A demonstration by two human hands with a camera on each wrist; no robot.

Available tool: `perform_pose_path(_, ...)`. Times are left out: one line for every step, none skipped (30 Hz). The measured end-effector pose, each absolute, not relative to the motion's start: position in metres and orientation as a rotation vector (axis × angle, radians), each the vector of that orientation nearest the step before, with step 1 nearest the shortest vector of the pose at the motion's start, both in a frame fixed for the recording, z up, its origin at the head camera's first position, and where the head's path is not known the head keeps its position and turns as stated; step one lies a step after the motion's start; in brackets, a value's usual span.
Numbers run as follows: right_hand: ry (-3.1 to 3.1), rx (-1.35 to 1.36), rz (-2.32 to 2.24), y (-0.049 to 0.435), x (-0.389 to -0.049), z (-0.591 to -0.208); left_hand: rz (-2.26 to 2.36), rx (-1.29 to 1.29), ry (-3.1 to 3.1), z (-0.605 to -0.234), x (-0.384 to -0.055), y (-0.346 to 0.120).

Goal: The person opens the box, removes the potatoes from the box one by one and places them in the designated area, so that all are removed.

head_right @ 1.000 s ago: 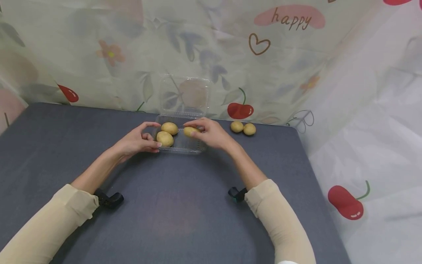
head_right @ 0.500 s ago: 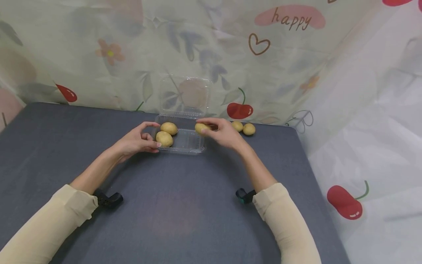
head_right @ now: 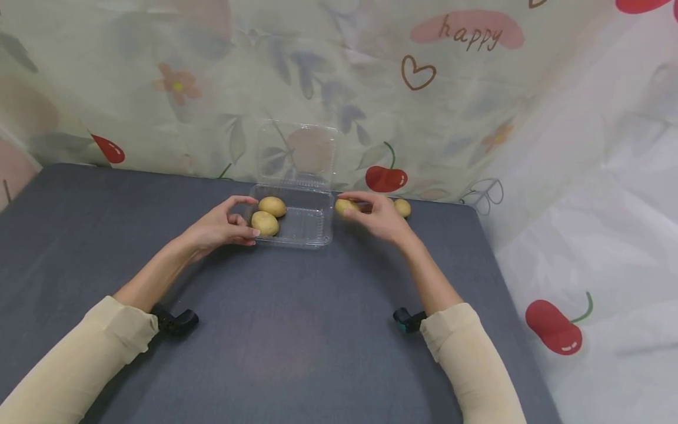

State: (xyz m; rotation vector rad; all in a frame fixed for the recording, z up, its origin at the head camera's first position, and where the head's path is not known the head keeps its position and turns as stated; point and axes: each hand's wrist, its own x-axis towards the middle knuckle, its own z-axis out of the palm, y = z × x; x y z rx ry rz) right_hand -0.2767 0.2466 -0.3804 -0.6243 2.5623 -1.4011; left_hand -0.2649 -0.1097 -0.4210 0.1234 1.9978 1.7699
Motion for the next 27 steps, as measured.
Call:
perform_pose_path(2.577, -0.596, -1.394, 0.250, -0.276, -0.381, 1.770, 0.126, 1.996, -0.421, -0.265, -0.109)
perform_pose_path(2.589, -0.566, -1.388, 0.252, -0.275, -0.381, 1.770, 0.128, 1.995, -0.421, -0.265, -0.109)
perform_pose_path(2.601, -0.541, -1.384, 0.255, -0.274, -0.382, 1.771, 0.130, 1.993, -0.421, -0.266, -0.109)
perform_pose_path(2.613, -0.516, -1.379, 0.258, -0.273, -0.382, 1.771, 0.131, 1.992, -0.421, -0.266, -0.109)
perform_pose_path(2.624, -0.493, -1.373, 0.261, -0.272, -0.383, 1.771, 0.130, 1.992, -0.421, -0.266, -0.109)
perform_pose_path(2.632, -0.479, -1.369, 0.263, -0.272, -0.383, 1.773, 0.127, 1.991, -0.422, -0.266, -0.109)
perform_pose_path(2.637, -0.464, -1.368, 0.265, -0.271, -0.383, 1.772, 0.125, 1.992, -0.422, -0.266, -0.109)
perform_pose_path(2.637, -0.450, -1.370, 0.268, -0.270, -0.384, 1.771, 0.123, 1.992, -0.422, -0.266, -0.109)
perform_pose_path(2.639, -0.435, -1.373, 0.270, -0.270, -0.384, 1.769, 0.122, 1.994, -0.422, -0.266, -0.109)
perform_pose_path(2.640, -0.418, -1.378, 0.272, -0.269, -0.385, 1.768, 0.120, 1.994, -0.422, -0.266, -0.109)
perform_pose_path(2.648, -0.400, -1.380, 0.274, -0.269, -0.385, 1.767, 0.120, 1.994, -0.423, -0.266, -0.109)
perform_pose_path(2.653, -0.380, -1.383, 0.277, -0.268, -0.386, 1.767, 0.119, 1.994, -0.423, -0.266, -0.109)
perform_pose_path(2.658, -0.361, -1.387, 0.279, -0.268, -0.386, 1.766, 0.119, 1.995, -0.423, -0.266, -0.109)
perform_pose_path(2.664, -0.348, -1.387, 0.281, -0.268, -0.387, 1.767, 0.119, 1.994, -0.423, -0.267, -0.109)
perform_pose_path(2.673, -0.337, -1.381, 0.283, -0.267, -0.388, 1.767, 0.119, 1.994, -0.423, -0.267, -0.109)
perform_pose_path(2.682, -0.332, -1.375, 0.284, -0.267, -0.389, 1.767, 0.119, 1.995, -0.423, -0.267, -0.109)
perform_pose_path(2.692, -0.330, -1.366, 0.286, -0.267, -0.389, 1.768, 0.119, 1.996, -0.423, -0.267, -0.109)
perform_pose_path(2.701, -0.332, -1.360, 0.287, -0.266, -0.390, 1.769, 0.119, 1.996, -0.423, -0.267, -0.109)
perform_pose_path(2.714, -0.327, -1.351, 0.288, -0.266, -0.391, 1.768, 0.119, 1.997, -0.423, -0.267, -0.109)
perform_pose_path(2.728, -0.320, -1.343, 0.289, -0.266, -0.392, 1.769, 0.120, 1.997, -0.423, -0.267, -0.109)
perform_pose_path(2.742, -0.310, -1.337, 0.290, -0.265, -0.393, 1.768, 0.121, 1.997, -0.422, -0.267, -0.109)
perform_pose_path(2.757, -0.301, -1.331, 0.290, -0.265, -0.393, 1.767, 0.122, 1.997, -0.422, -0.267, -0.108)
perform_pose_path(2.770, -0.288, -1.324, 0.291, -0.265, -0.394, 1.767, 0.122, 1.996, -0.421, -0.267, -0.108)
perform_pose_path(2.783, -0.275, -1.315, 0.292, -0.265, -0.395, 1.765, 0.122, 1.997, -0.421, -0.267, -0.108)
perform_pose_path(2.793, -0.259, -1.303, 0.292, -0.265, -0.395, 1.762, 0.121, 1.997, -0.421, -0.267, -0.108)
perform_pose_path(2.805, -0.249, -1.290, 0.292, -0.265, -0.395, 1.762, 0.120, 1.996, -0.420, -0.266, -0.108)
perform_pose_path(2.820, -0.242, -1.269, 0.293, -0.264, -0.395, 1.759, 0.119, 1.996, -0.420, -0.266, -0.108)
